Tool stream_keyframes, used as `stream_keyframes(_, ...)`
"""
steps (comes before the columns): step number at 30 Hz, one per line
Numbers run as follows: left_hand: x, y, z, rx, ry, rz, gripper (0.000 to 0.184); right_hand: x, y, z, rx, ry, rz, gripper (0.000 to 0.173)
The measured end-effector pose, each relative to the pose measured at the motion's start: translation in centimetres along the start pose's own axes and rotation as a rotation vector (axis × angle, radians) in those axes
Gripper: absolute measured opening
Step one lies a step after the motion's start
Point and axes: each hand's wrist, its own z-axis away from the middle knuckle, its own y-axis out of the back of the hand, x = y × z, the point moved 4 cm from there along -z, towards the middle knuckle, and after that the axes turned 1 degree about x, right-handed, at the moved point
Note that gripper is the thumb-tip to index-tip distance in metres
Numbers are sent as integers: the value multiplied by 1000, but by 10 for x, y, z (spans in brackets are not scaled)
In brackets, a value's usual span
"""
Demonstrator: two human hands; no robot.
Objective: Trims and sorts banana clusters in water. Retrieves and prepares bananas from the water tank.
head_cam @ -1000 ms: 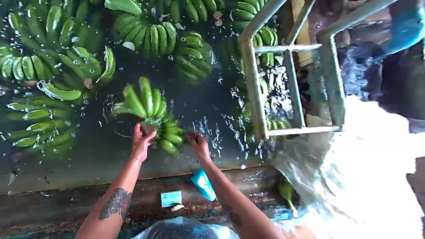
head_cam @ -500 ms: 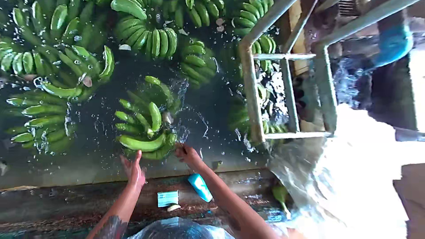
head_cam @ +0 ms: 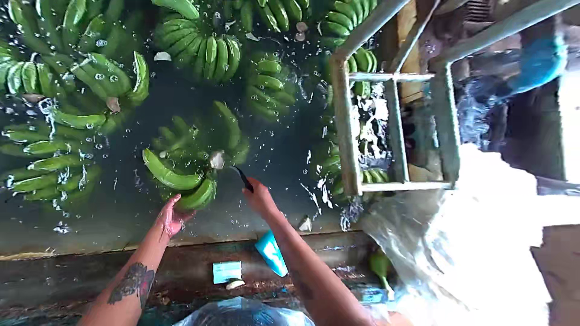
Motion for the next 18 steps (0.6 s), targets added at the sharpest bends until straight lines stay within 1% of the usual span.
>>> stream_keyframes(4,-2,-2,13,39,47,50,38,2,-2,-17,45,-24,-49,39)
stream_keyframes(7,-16,-1,19,1,46,108,34,3,-7,-20,49,-38,-92,41)
stream_keyframes(9,-28,-4,23,-38,38,129,32,1,-10,-15,59,-52,-194,44)
stream_keyframes(14,-57,-12,25,-61,-25,140,29,-4,-20,5,84,-86,-438,46)
stream_keyframes(16,-63,-13,23,-94,-43,149,28,-5,-22,6,91,-79,-483,47)
stream_keyframes(18,-66,-12,20,-118,-64,149,28,-3,-23,1,98,-54,-568,45)
